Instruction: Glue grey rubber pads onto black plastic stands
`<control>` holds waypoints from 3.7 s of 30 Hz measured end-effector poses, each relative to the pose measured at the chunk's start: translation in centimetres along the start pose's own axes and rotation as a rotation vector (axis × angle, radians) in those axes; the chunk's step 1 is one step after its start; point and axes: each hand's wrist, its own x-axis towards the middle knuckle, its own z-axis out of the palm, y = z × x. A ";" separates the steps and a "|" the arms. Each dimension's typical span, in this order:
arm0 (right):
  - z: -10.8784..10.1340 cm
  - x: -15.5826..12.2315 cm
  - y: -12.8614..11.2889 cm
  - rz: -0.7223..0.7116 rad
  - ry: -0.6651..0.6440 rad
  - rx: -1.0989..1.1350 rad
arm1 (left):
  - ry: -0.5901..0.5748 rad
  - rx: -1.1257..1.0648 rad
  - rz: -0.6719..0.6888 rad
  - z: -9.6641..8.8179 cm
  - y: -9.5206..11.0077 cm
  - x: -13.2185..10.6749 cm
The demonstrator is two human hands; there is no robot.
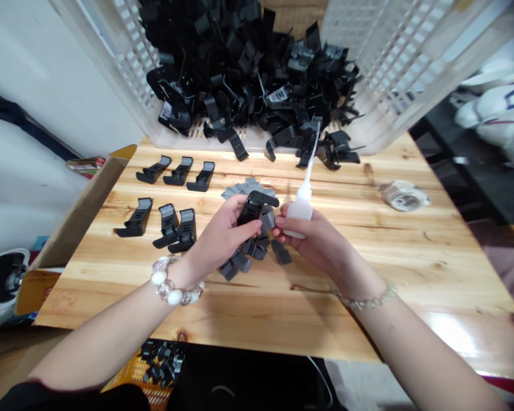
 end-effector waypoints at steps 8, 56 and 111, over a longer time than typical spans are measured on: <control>0.0 -0.2 -0.2 -0.025 -0.010 0.023 | 0.013 -0.007 0.021 -0.1 -0.1 0.0; 0.3 -0.6 0.0 -0.237 -0.206 -0.246 | -0.234 -0.126 -0.261 -0.4 -0.4 0.0; 1.3 -0.7 0.8 -0.366 0.179 -0.307 | -0.118 0.167 0.061 0.6 -1.3 -0.2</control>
